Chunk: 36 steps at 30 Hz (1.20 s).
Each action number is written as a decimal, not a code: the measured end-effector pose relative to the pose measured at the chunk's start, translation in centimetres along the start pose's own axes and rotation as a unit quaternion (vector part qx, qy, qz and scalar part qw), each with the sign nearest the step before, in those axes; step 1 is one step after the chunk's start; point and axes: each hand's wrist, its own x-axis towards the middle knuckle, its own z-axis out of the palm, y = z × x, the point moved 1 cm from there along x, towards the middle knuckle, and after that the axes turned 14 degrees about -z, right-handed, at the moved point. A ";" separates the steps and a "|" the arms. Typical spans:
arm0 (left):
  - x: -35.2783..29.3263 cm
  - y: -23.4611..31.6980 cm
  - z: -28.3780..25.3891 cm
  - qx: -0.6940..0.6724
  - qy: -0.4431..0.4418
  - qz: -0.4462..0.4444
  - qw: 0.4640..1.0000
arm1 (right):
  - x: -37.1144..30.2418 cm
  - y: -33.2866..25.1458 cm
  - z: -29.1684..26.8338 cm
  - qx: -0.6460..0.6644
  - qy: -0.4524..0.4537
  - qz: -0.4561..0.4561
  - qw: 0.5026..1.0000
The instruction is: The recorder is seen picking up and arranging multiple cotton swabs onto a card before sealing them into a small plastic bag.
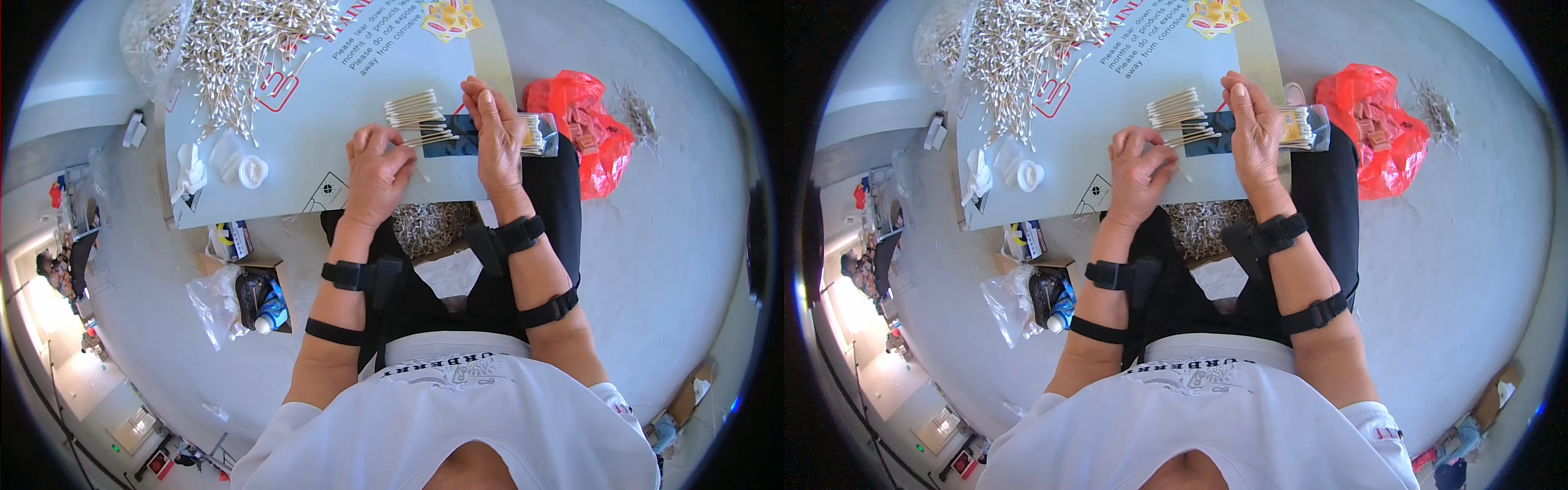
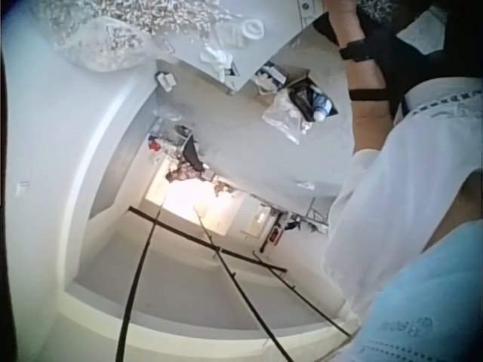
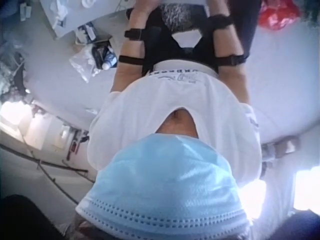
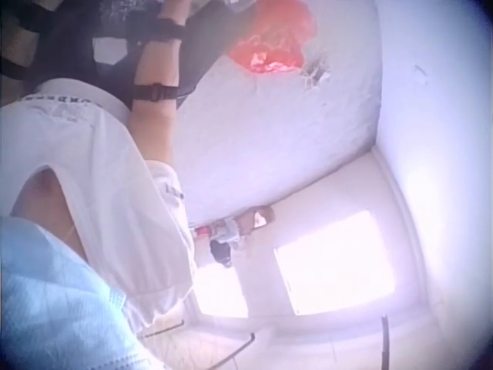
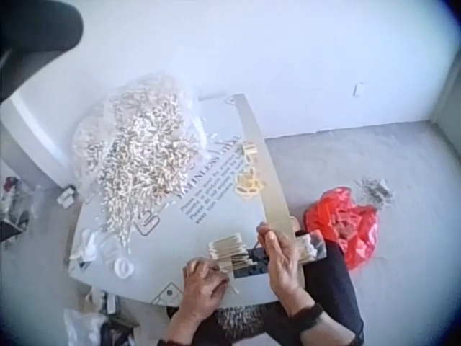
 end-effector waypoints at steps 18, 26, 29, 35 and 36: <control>0.3 1.6 3.1 0.115 0.105 -0.045 0.987 | -2.1 0.7 0.5 -0.025 0.009 -0.016 1.000; 1.7 1.3 3.2 0.203 -0.022 -0.075 0.976 | -2.3 0.9 0.4 -0.024 -0.005 -0.004 1.000; 2.4 0.6 2.7 0.208 -0.036 -0.044 0.977 | -2.3 0.9 0.3 -0.013 -0.007 -0.012 1.000; 4.3 -1.1 1.8 0.064 0.085 -0.043 0.993 | -2.4 0.5 1.1 -0.104 -0.028 -0.083 0.991; 4.7 -1.5 1.7 0.065 0.086 -0.044 0.993 | -2.4 0.0 1.0 -0.216 -0.098 -0.128 0.963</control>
